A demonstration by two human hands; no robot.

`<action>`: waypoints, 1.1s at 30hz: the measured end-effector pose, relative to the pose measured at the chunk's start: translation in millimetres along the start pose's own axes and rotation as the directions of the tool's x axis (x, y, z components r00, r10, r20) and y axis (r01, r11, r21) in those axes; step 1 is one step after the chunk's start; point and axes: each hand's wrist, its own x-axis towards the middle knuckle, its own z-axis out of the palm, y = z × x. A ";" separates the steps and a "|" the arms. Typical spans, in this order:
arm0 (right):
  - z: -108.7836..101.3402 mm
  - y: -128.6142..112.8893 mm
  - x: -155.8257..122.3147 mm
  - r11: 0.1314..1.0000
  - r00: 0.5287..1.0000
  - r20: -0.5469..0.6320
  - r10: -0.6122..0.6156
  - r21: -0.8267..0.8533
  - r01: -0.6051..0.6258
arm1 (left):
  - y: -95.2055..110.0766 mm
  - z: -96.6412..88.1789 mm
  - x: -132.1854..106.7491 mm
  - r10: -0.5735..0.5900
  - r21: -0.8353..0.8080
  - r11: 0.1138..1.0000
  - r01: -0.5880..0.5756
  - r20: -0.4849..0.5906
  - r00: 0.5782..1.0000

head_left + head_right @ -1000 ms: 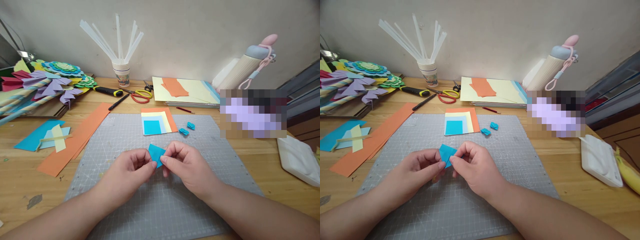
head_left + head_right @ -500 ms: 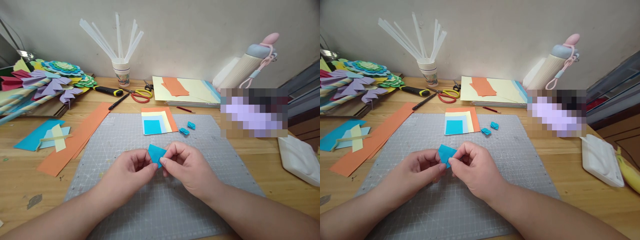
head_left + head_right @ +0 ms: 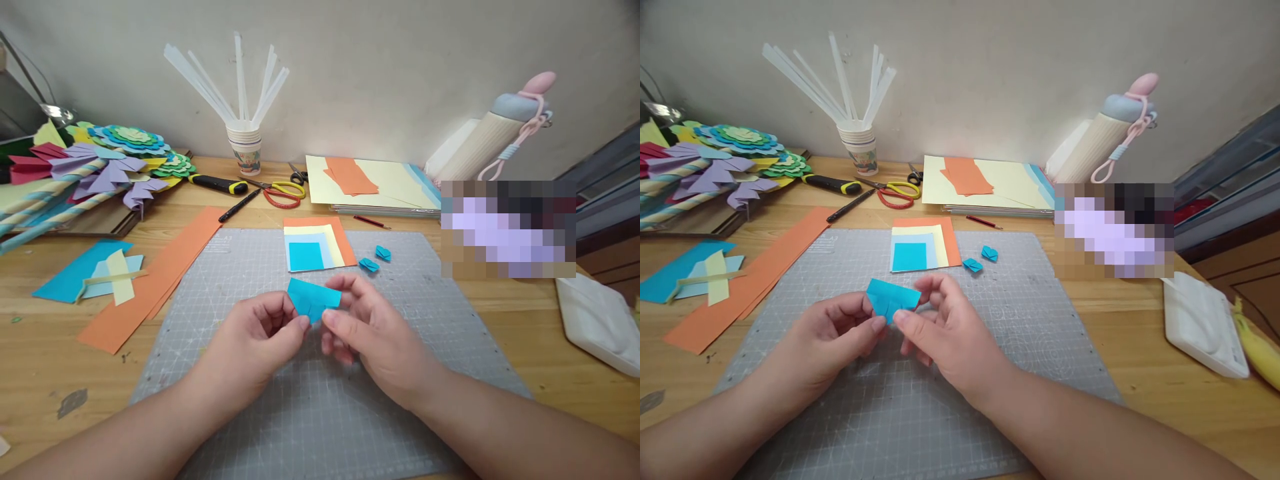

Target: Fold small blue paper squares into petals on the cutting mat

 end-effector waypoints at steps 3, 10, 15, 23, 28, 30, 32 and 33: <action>1.5 2.5 -0.8 0.997 0.988 0.144 0.056 0.035 -0.062 | 0.1 1.7 1.1 0.039 -0.075 0.997 -0.033 0.084 0.996; 3.4 4.2 0.0 0.988 0.988 0.124 0.096 0.111 -0.110 | 1.1 4.8 -1.8 0.105 0.011 0.994 -0.106 0.088 0.991; 4.3 5.3 -0.8 0.978 0.990 0.087 0.111 0.166 -0.125 | -0.2 3.6 -5.1 0.123 0.199 0.972 -0.126 0.026 0.992; 1.2 7.9 0.1 0.962 0.990 0.035 0.137 0.232 -0.142 | 0.6 3.2 -5.3 0.106 0.308 0.948 -0.081 -0.066 0.992; -2.8 2.7 3.3 0.959 0.989 -0.016 0.147 0.246 -0.139 | 1.0 2.0 -3.2 0.048 0.223 0.975 -0.026 -0.094 0.994; -5.0 -0.1 5.6 0.963 0.990 -0.073 0.119 0.250 -0.098 | 1.4 1.3 -2.6 0.032 0.202 0.979 -0.009 -0.111 0.993; -6.8 -2.7 7.9 0.969 0.989 -0.128 0.078 0.243 -0.045 | 2.2 1.2 -2.3 0.021 0.192 0.981 0.001 -0.117 0.993; -7.3 -3.6 8.6 0.970 0.990 -0.126 0.069 0.238 -0.038 | 2.6 1.4 -2.4 0.019 0.186 0.983 0.001 -0.107 0.994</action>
